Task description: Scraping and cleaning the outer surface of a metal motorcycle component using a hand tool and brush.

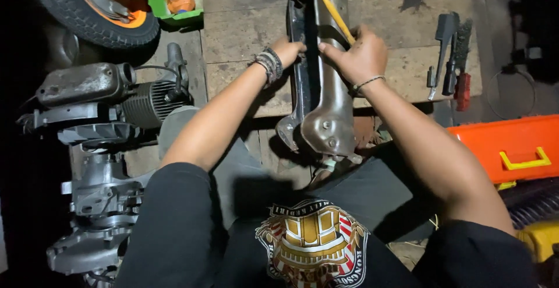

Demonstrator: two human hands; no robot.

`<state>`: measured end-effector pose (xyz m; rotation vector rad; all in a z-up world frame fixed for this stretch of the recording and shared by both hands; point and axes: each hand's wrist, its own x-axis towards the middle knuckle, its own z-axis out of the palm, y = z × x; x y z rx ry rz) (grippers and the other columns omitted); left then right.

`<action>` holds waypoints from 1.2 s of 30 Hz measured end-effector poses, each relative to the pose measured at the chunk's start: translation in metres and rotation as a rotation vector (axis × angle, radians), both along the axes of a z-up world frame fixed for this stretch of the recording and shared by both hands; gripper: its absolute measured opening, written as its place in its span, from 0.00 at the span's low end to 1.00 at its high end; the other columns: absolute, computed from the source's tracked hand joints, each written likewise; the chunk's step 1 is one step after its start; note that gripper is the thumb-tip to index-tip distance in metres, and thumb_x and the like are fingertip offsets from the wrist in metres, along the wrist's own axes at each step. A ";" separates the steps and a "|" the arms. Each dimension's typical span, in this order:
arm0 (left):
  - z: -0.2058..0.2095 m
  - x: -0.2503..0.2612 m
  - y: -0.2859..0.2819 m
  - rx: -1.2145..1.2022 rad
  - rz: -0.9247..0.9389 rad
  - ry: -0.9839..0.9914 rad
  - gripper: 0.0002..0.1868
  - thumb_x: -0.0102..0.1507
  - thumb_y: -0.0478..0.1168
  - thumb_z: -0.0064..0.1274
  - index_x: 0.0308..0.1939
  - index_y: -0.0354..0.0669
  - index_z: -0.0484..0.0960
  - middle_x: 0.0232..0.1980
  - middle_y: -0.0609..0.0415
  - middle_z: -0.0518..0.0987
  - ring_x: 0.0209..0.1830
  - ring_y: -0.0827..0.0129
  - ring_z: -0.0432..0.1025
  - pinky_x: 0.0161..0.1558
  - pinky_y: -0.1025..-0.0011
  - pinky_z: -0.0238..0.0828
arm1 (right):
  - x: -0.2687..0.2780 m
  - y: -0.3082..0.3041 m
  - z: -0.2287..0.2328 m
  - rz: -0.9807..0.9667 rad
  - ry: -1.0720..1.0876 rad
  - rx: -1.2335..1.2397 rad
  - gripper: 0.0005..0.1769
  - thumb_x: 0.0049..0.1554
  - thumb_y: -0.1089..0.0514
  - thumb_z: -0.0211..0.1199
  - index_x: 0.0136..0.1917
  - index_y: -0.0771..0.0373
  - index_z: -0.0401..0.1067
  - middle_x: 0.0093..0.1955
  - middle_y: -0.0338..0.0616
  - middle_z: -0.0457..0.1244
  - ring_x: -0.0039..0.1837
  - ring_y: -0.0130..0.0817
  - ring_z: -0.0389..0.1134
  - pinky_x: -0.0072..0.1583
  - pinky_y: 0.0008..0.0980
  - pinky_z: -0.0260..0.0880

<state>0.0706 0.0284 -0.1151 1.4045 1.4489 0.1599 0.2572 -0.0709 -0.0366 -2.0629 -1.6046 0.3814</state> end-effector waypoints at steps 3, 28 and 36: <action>0.039 -0.005 -0.016 0.251 -0.047 -0.023 0.43 0.64 0.61 0.44 0.77 0.41 0.58 0.78 0.39 0.59 0.77 0.45 0.57 0.72 0.49 0.54 | -0.007 0.004 0.009 0.000 0.000 -0.025 0.41 0.47 0.22 0.76 0.49 0.60 0.72 0.34 0.40 0.66 0.38 0.38 0.68 0.35 0.42 0.64; 0.094 -0.064 -0.049 -0.120 0.060 -0.373 0.60 0.50 0.68 0.51 0.78 0.43 0.48 0.68 0.46 0.74 0.64 0.58 0.75 0.53 0.51 0.83 | 0.030 0.064 0.050 0.139 1.011 0.094 0.25 0.63 0.35 0.58 0.49 0.59 0.73 0.50 0.41 0.70 0.46 0.29 0.75 0.46 0.30 0.80; 0.104 -0.055 -0.051 -0.042 -0.008 -0.290 0.53 0.51 0.70 0.49 0.71 0.42 0.56 0.51 0.51 0.82 0.43 0.66 0.80 0.29 0.68 0.83 | 0.044 0.062 0.043 0.222 0.447 0.259 0.32 0.76 0.35 0.45 0.50 0.61 0.78 0.31 0.42 0.62 0.37 0.31 0.68 0.39 0.30 0.64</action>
